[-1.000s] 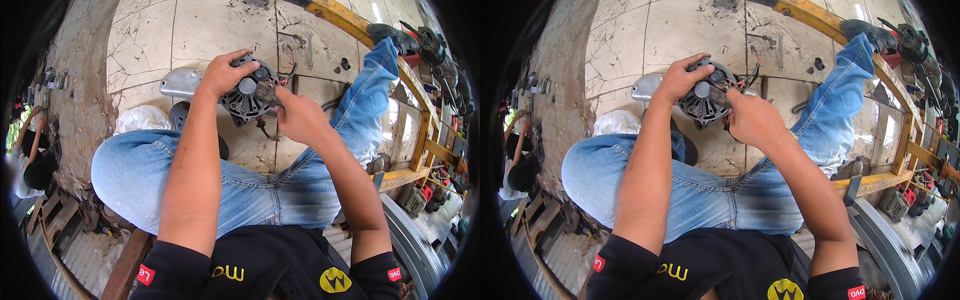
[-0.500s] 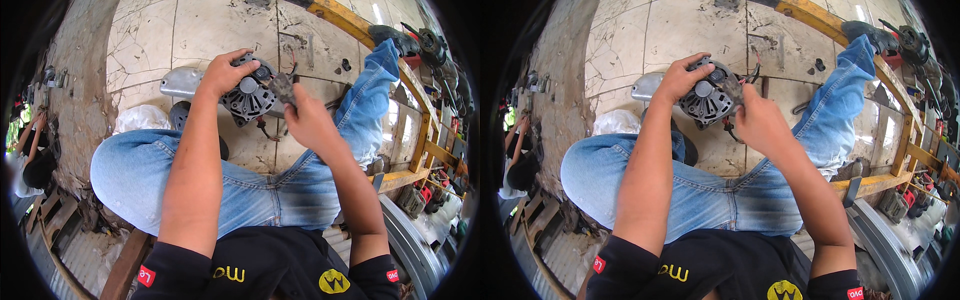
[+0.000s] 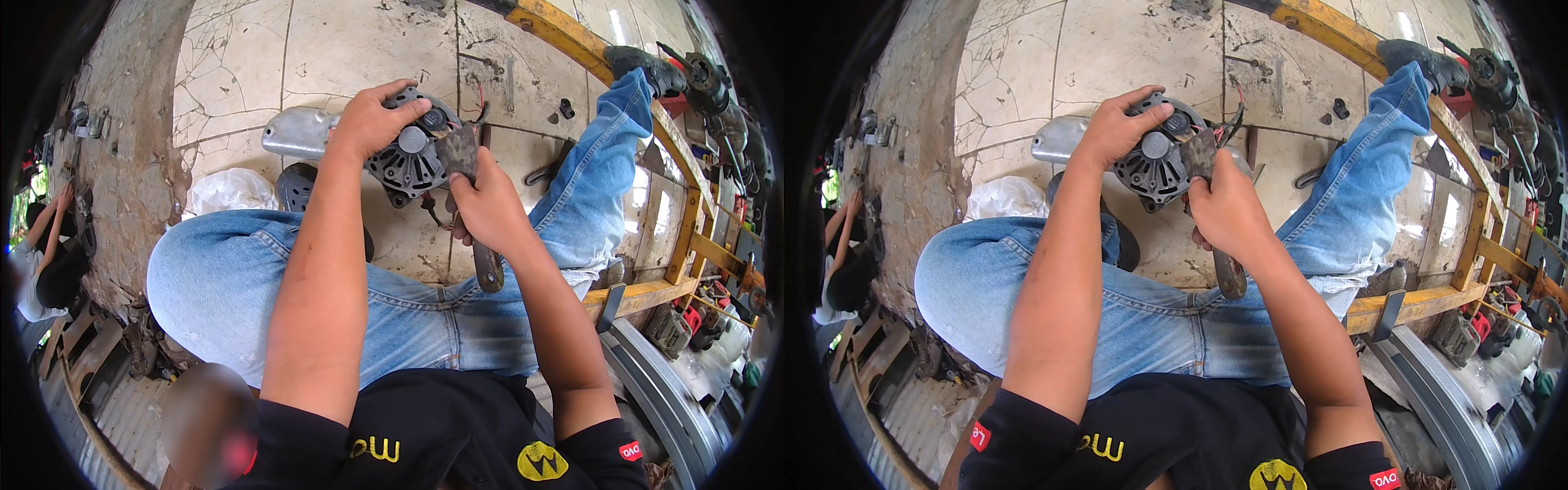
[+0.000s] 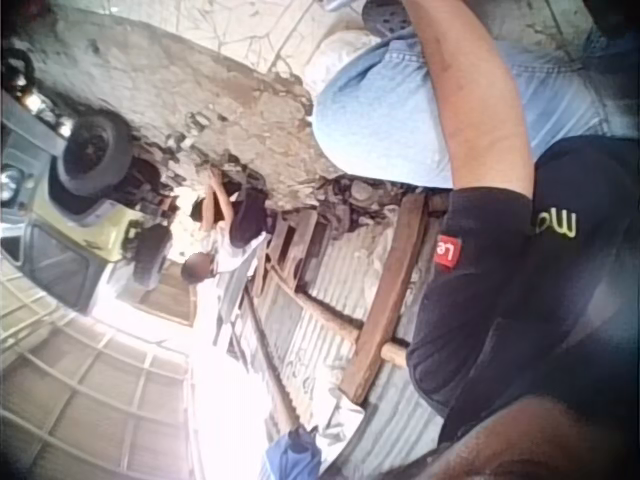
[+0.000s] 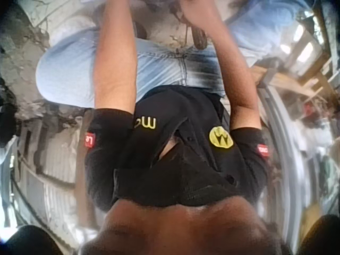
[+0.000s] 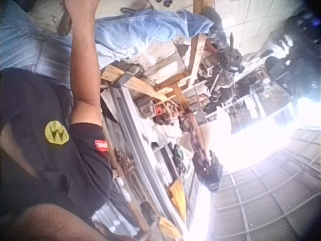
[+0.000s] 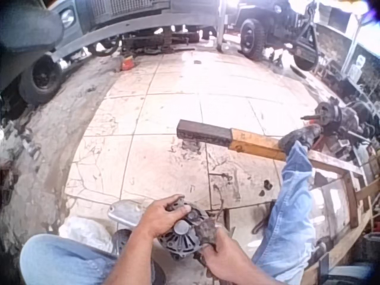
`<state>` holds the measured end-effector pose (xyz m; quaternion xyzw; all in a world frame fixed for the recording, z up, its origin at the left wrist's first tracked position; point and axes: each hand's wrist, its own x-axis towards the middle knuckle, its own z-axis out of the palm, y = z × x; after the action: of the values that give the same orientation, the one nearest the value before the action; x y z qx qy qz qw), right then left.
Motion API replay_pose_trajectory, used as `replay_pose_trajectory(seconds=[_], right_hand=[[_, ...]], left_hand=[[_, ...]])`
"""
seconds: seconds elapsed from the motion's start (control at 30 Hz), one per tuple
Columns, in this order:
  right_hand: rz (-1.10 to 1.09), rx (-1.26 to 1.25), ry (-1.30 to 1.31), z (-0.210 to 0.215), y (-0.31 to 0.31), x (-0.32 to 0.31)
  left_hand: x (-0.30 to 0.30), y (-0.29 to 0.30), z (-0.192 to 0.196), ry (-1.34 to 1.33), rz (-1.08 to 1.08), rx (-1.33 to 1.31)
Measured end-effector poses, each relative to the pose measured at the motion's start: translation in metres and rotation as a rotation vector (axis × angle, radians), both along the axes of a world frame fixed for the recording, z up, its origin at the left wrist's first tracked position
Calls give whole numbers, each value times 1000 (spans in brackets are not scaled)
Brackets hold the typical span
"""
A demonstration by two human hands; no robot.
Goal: The person sits on the floor and uses a wrench to loosen and tighten bolts on an alternator. They manipulate the internal components and wires with their hands, occasionally adjusting the tool and repositioning the alternator.
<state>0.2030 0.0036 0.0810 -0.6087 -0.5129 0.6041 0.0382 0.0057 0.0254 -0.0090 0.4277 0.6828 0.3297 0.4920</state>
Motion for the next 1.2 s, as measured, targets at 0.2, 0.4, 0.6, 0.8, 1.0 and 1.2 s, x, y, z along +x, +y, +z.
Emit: replay_pose_trajectory(seconds=[0.2, 0.4, 0.6, 0.8, 1.0, 1.2], right_hand=[[103, 356, 12, -14, -10, 13], [-80, 46, 17, 3, 0, 10], [170, 552, -111, -22, -6, 9], [179, 456, -193, -10, -6, -4], [185, 487, -177, -17, -5, -3], [186, 602, -104, -26, -5, -3]], left_hand=[[1, 1, -2, -3, 13, 7], [3, -2, 1, 37, 32, -19], [9, -5, 2, 50, 39, 2], [5, -9, -7, 46, 78, 5], [6, -10, -4, 73, 76, -1], [8, -12, 2, 69, 77, 23]])
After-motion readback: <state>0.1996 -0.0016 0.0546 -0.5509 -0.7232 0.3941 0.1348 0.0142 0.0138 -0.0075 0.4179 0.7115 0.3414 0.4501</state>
